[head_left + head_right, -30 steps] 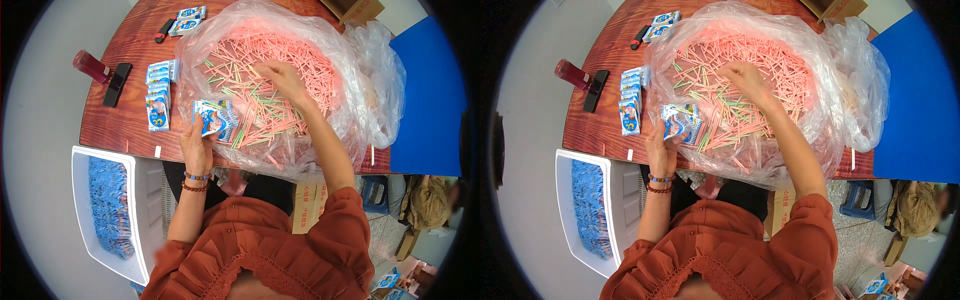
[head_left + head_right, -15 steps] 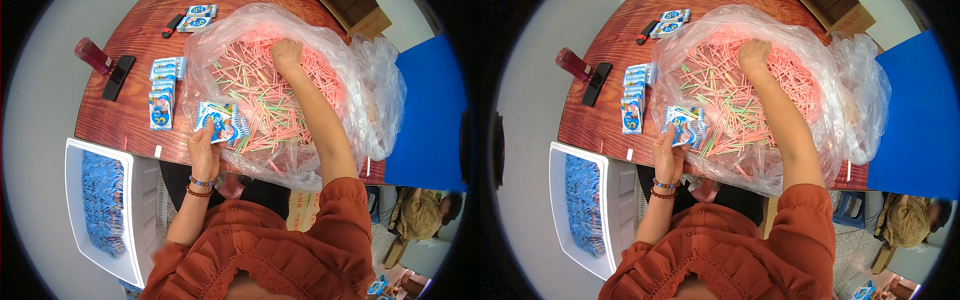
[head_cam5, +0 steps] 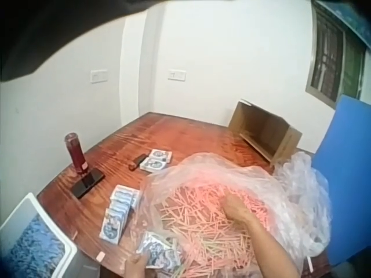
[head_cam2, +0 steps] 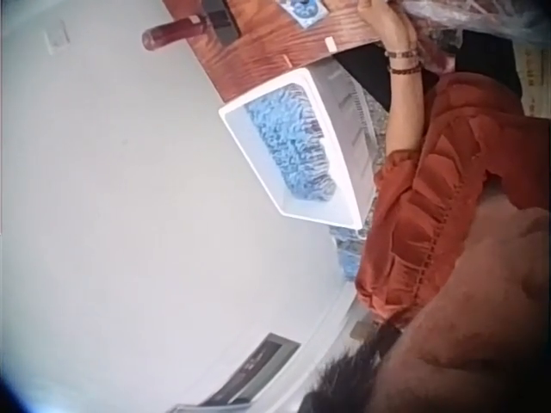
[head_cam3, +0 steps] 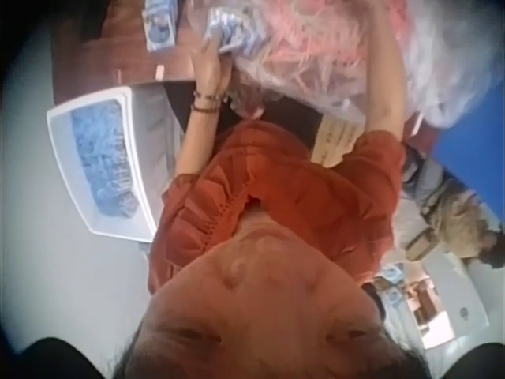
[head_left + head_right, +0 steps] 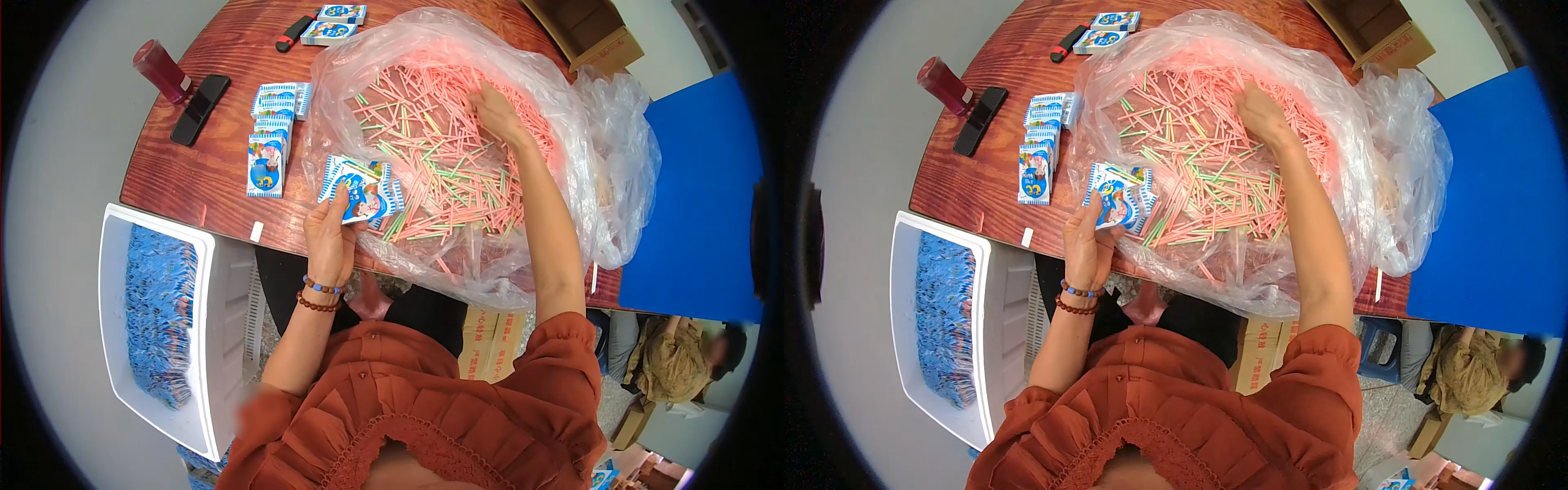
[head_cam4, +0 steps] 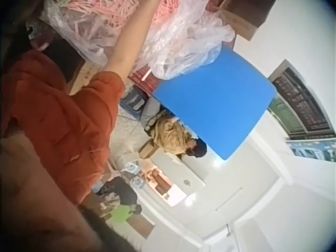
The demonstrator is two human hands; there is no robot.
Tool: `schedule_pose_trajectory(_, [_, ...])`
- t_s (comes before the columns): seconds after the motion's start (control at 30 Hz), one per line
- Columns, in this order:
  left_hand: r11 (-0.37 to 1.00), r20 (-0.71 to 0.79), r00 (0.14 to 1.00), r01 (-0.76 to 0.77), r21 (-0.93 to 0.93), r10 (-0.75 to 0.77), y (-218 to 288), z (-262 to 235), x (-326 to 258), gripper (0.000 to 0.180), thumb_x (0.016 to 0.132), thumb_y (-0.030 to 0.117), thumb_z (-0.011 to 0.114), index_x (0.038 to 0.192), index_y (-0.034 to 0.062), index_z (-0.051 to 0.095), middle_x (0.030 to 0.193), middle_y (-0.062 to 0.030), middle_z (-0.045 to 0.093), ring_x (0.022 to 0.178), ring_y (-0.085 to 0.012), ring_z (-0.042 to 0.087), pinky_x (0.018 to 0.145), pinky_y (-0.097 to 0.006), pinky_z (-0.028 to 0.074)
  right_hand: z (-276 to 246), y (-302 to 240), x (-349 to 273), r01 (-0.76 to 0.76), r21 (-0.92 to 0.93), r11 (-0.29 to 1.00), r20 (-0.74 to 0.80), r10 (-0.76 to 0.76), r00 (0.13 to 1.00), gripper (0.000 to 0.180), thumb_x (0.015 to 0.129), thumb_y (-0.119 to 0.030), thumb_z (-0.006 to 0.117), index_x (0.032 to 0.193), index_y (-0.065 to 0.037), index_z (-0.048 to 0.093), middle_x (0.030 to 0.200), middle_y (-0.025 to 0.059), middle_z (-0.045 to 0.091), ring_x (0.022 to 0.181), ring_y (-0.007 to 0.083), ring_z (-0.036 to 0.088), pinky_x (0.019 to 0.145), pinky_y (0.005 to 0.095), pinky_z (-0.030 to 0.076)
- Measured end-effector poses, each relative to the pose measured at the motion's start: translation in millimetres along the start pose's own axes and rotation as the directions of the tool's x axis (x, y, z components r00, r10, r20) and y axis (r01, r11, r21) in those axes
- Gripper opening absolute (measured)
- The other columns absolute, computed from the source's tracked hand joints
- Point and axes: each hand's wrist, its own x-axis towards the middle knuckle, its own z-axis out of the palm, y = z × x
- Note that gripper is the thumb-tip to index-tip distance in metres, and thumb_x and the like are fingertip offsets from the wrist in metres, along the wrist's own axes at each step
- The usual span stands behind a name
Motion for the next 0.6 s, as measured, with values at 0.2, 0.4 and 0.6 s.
schedule_pose_trajectory(0.2, [0.994, 0.041, 0.999, 0.026, -0.110, -0.022, 0, 25, 2, 0.020, 0.095, 0.024, 0.059, 0.095, 0.0056, 0.066, 0.087, -0.0023, 0.068, 0.075, -0.0107, 0.064, 0.060, -0.024, 0.051, 6, -1, -36, -0.137, 0.934, 0.331, 0.147, -0.004, 0.989, 0.021, 0.096, -0.009, 0.050, 0.108, 0.008, 0.053, 0.096, 0.0147, 0.063, 0.089, 0.0194, 0.062, 0.086, 0.0318, 0.049])
schedule_pose_trajectory(0.4, [0.982, 0.080, 0.993, 0.100, -0.157, -0.088, -15, 28, 20, 0.022, 0.096, 0.024, 0.058, 0.094, 0.0031, 0.065, 0.084, -0.0044, 0.067, 0.066, -0.0126, 0.060, 0.058, -0.025, 0.050, 19, -34, -78, -0.057, 0.926, -0.374, 0.006, -0.137, 0.991, 0.015, 0.097, -0.004, 0.046, 0.102, 0.009, 0.051, 0.090, 0.0131, 0.060, 0.096, 0.0257, 0.061, 0.105, 0.0448, 0.041])
schedule_pose_trajectory(0.6, [0.977, 0.080, 0.994, 0.083, -0.194, -0.069, -23, 36, 20, 0.023, 0.096, 0.024, 0.057, 0.093, 0.0032, 0.065, 0.083, -0.0052, 0.067, 0.062, -0.0123, 0.059, 0.058, -0.024, 0.050, -2, -104, -139, 0.146, 0.987, -0.061, -0.147, -0.006, 0.989, 0.042, 0.104, -0.024, 0.033, 0.095, 0.006, 0.061, 0.096, 0.0177, 0.065, 0.107, 0.0290, 0.059, 0.102, 0.0403, 0.037])
